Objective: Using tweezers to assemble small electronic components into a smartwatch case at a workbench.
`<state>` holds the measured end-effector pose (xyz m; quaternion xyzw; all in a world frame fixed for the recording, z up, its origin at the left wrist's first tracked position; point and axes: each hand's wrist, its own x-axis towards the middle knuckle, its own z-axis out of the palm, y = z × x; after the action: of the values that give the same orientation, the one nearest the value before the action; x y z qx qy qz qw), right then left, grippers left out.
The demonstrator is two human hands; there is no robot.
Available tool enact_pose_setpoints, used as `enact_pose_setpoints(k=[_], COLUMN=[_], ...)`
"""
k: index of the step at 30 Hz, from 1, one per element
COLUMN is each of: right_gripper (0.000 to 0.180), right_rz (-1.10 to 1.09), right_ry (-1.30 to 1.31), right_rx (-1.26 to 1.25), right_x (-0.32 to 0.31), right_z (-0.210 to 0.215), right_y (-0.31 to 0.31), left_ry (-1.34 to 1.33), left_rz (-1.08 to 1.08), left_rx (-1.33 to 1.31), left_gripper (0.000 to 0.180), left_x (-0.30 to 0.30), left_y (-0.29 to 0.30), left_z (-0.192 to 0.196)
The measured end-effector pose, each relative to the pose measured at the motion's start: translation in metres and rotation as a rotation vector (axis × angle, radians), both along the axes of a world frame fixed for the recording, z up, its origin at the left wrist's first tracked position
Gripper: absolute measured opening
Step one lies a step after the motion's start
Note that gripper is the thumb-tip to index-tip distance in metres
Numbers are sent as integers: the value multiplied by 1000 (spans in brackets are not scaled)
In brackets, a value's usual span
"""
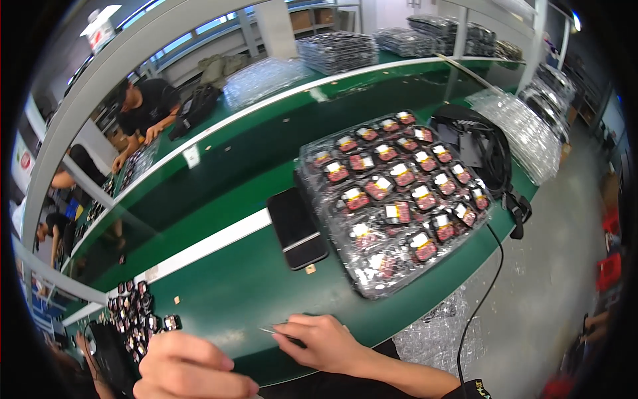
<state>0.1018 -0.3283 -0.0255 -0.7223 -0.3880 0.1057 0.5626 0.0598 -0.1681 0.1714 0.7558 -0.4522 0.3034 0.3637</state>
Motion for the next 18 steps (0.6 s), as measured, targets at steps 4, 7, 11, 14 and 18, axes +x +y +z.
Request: enact_pose_setpoints(k=[4, 7, 11, 14, 18], right_gripper=[13, 12, 14, 16, 14], right_rz=[-72, -60, -42, -47, -60], right_ry=[-97, -87, -37, -119, -34], right_rx=[21, -6, -49, 9, -12], right_x=[2, 3, 1, -1, -4], right_z=[-4, -2, 0, 2, 8], right_y=[3, 5, 12, 20, 15], left_ry=[49, 55, -48, -248, -145], left_rz=[43, 67, 145, 160, 818], left_rx=[51, -11, -116, -291, -7], left_gripper=[18, 15, 7, 7, 14], left_x=[-26, -41, -53, -70, -104], left_y=[13, 21, 24, 37, 73], left_z=[15, 12, -8, -28, -54])
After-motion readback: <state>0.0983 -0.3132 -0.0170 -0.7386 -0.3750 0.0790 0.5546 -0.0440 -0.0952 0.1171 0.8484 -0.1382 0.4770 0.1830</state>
